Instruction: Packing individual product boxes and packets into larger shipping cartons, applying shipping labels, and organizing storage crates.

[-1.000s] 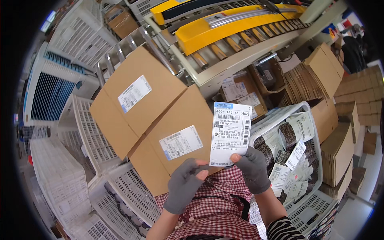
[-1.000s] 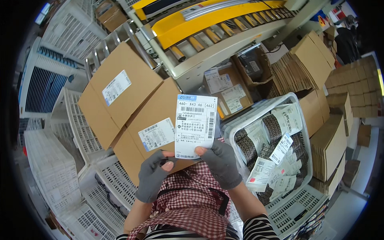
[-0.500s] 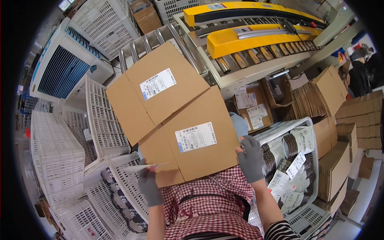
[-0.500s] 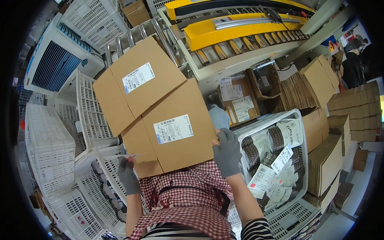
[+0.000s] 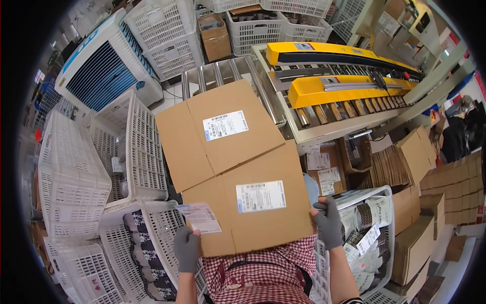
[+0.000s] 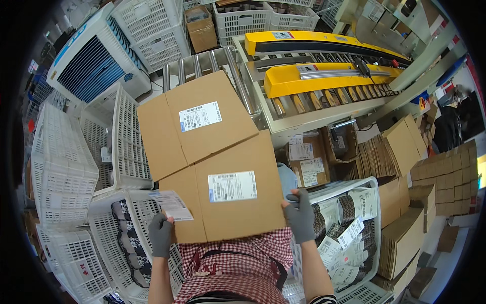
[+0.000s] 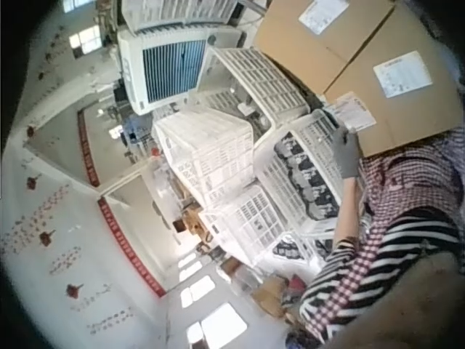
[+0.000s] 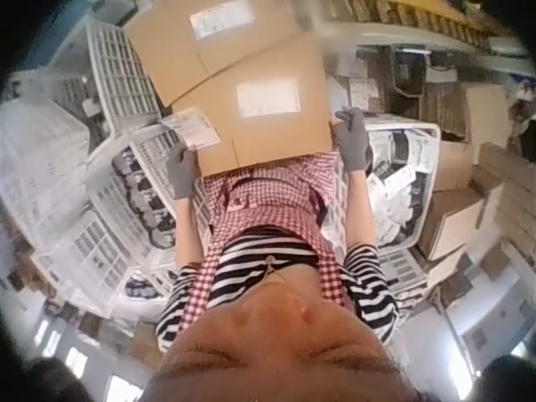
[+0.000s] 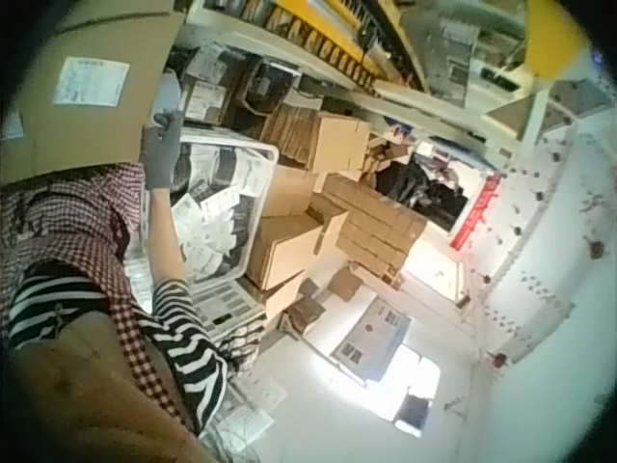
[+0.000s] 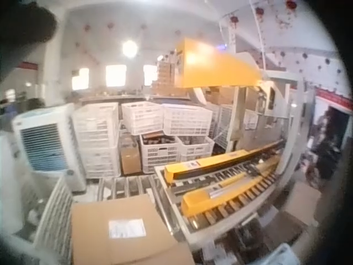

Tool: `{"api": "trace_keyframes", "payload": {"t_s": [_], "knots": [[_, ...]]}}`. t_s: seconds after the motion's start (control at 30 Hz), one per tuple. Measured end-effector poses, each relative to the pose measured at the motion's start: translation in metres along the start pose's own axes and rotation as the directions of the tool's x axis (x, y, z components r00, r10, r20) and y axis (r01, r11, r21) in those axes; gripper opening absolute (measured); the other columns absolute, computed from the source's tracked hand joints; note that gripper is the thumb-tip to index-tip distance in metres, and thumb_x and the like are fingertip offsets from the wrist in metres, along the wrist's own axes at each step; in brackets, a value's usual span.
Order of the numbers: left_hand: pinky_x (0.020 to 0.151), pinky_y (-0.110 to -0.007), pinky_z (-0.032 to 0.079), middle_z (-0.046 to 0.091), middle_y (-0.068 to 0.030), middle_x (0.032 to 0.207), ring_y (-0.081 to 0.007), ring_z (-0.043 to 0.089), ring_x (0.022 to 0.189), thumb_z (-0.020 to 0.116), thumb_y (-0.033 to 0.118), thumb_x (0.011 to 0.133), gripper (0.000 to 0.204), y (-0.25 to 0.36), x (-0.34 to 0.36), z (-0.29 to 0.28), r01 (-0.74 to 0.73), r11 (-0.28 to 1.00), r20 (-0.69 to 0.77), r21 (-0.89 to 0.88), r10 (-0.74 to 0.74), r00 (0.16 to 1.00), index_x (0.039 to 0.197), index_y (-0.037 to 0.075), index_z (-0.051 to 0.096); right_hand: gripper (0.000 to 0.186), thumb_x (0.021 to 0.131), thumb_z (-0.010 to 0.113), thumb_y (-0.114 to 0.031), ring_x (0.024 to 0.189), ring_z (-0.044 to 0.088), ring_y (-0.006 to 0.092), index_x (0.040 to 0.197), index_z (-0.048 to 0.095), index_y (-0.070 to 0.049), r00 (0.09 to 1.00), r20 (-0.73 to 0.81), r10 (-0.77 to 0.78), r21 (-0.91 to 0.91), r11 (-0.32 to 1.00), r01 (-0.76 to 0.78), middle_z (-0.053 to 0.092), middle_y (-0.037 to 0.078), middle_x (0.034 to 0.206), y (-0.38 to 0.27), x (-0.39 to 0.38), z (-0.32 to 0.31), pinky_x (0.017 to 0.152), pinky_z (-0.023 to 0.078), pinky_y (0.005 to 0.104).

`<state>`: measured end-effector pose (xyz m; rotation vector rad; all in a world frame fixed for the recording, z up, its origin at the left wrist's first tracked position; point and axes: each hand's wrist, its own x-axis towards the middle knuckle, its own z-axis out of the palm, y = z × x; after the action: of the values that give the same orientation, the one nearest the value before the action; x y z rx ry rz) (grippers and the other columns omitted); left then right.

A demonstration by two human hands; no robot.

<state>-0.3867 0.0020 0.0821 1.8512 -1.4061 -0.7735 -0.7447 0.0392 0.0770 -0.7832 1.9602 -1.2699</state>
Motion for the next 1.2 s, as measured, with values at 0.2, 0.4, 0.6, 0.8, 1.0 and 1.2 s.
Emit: {"api": "trace_keyframes", "payload": {"t_s": [0.2, 0.4, 0.6, 0.8, 1.0, 1.2], "knots": [[0.051, -0.024, 0.033, 0.045, 0.0032, 0.058, -0.0068, 0.040, 0.056, 0.063, 0.013, 0.081, 0.021, -0.020, -0.082, -0.033, 0.466, 0.880, 0.242, -0.089, -0.435, 0.867, 0.067, 0.003, 0.052, 0.025, 0.087, 0.062, -0.016, 0.077, 0.051, 0.0066, 0.104, 0.061, 0.002, 0.915, 0.328, 0.235, -0.037, 0.971, -0.237, 0.059, 0.001, 0.085, -0.030, -0.032, -0.055, 0.069, 0.043, 0.0227], [0.055, -0.024, 0.034, 0.047, 0.0026, 0.063, -0.0071, 0.041, 0.060, 0.061, 0.015, 0.083, 0.014, 0.027, -0.082, -0.040, 0.405, 0.881, 0.075, -0.247, -0.399, 0.914, 0.078, 0.002, 0.056, 0.025, 0.089, 0.060, -0.016, 0.083, 0.052, 0.0074, 0.104, 0.062, 0.004, 0.957, 0.271, 0.100, -0.033, 0.995, -0.094, 0.060, -0.001, 0.088, -0.052, -0.022, -0.044, 0.074, 0.044, 0.0236], [0.087, -0.034, 0.049, 0.063, -0.0083, 0.106, -0.0221, 0.059, 0.099, 0.057, 0.012, 0.091, 0.020, -0.084, 0.092, 0.011, 0.013, 0.840, -0.103, -0.543, -0.082, 0.991, 0.109, 0.004, 0.061, 0.036, 0.089, 0.058, -0.019, 0.092, 0.058, 0.0140, 0.119, 0.057, 0.002, 0.903, 0.356, -0.241, 0.064, 0.970, 0.234, 0.065, 0.009, 0.099, -0.068, 0.119, 0.068, 0.081, 0.045, 0.0270], [0.078, -0.034, 0.051, 0.065, -0.0066, 0.103, -0.0196, 0.062, 0.089, 0.071, 0.014, 0.080, 0.032, -0.059, 0.232, 0.068, 0.140, 0.672, 0.061, -0.727, -0.141, 0.988, 0.108, 0.002, 0.062, 0.041, 0.088, 0.060, -0.016, 0.093, 0.059, 0.0159, 0.125, 0.054, 0.000, 0.927, 0.297, -0.229, 0.209, 0.963, 0.171, 0.063, 0.012, 0.111, -0.051, 0.128, 0.104, 0.084, 0.047, 0.0282], [0.067, -0.025, 0.043, 0.062, -0.0011, 0.083, -0.0099, 0.053, 0.073, 0.063, 0.013, 0.085, 0.013, 0.042, 0.184, 0.071, -0.353, 0.933, -0.028, -0.075, 0.352, 0.936, 0.090, 0.000, 0.064, 0.040, 0.088, 0.061, -0.015, 0.106, 0.056, 0.0180, 0.124, 0.054, 0.000, 0.889, 0.400, -0.224, 0.192, 0.969, 0.158, 0.060, 0.012, 0.115, -0.045, 0.057, 0.104, 0.091, 0.046, 0.0296], [0.065, -0.022, 0.043, 0.060, -0.0007, 0.075, -0.0067, 0.052, 0.070, 0.066, 0.014, 0.085, 0.014, 0.103, 0.040, 0.041, 0.248, 0.909, 0.463, -0.335, -0.070, 0.884, 0.090, 0.001, 0.065, 0.036, 0.090, 0.060, -0.017, 0.089, 0.059, 0.0142, 0.118, 0.055, 0.006, 0.800, 0.600, 0.014, 0.345, 0.898, -0.274, 0.062, 0.009, 0.105, -0.077, -0.015, 0.113, 0.074, 0.051, 0.0272]]}}
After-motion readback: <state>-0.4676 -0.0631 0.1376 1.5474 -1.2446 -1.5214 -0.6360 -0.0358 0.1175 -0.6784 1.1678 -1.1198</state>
